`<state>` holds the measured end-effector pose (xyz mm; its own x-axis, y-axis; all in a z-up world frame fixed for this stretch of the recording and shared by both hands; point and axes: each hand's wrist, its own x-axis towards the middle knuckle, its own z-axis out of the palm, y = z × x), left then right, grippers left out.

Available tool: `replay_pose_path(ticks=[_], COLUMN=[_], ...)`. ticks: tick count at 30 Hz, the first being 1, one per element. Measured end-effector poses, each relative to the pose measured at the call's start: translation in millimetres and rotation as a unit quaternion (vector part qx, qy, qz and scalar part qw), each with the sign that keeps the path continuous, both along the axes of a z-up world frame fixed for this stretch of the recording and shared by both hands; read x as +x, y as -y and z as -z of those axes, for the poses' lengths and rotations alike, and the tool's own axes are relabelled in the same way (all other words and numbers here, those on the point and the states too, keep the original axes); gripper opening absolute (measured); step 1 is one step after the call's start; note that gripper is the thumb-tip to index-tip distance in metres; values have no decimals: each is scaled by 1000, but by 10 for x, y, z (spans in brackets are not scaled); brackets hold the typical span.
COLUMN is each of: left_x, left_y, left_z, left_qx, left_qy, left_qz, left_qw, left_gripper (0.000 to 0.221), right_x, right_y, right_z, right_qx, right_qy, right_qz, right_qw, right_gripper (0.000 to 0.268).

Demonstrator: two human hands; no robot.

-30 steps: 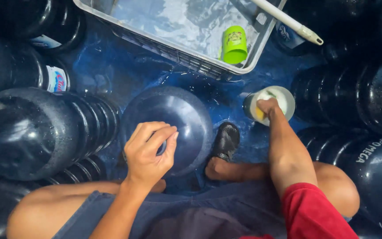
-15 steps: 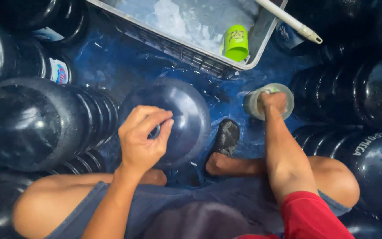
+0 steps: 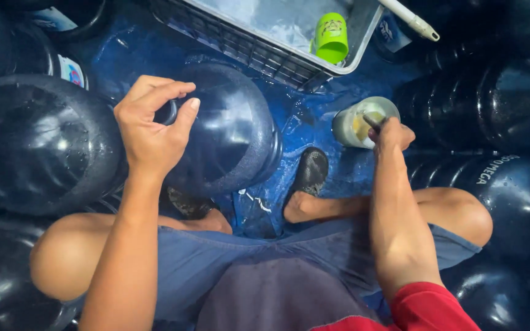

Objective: Scrubbing the exterior of a large plastic water jug with a sponge and soapy water to prepare it for reuse.

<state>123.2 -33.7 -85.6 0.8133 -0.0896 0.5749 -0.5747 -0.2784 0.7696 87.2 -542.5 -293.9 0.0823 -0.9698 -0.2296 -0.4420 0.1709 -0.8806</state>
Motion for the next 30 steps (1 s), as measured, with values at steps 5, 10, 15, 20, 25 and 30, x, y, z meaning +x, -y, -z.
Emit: replay_pose_path(ticks=[5, 10, 15, 20, 25, 30], left_x=[-51, -81, -89, -81, -32, 16], left_y=[-25, -26, -61, -96, -54, 51], left_z=[-3, 10, 10, 47, 87, 55], left_qx=[-22, -32, -10, -1, 14, 20], left_qy=[3, 7, 15, 1, -2, -4], left_qz=[-7, 0, -7, -15, -21, -19], left_qw=[1000, 999, 1000, 1000, 1000, 1000], left_gripper=[10, 9, 8, 9, 9, 10], right_x=[-80, 19, 23, 10, 48, 222], right_y=[90, 306, 890, 746, 731, 317], right_z=[26, -14, 823, 1184, 1121, 253], right_qx=[-86, -198, -206, -102, -100, -222], right_qy=[-108, -321, -406, -293, -266, -335], right_qz=[-94, -318, -467, -421, -345, -321], right_qw=[986, 870, 758, 853, 894, 858], right_gripper=[27, 31, 19, 22, 32, 17])
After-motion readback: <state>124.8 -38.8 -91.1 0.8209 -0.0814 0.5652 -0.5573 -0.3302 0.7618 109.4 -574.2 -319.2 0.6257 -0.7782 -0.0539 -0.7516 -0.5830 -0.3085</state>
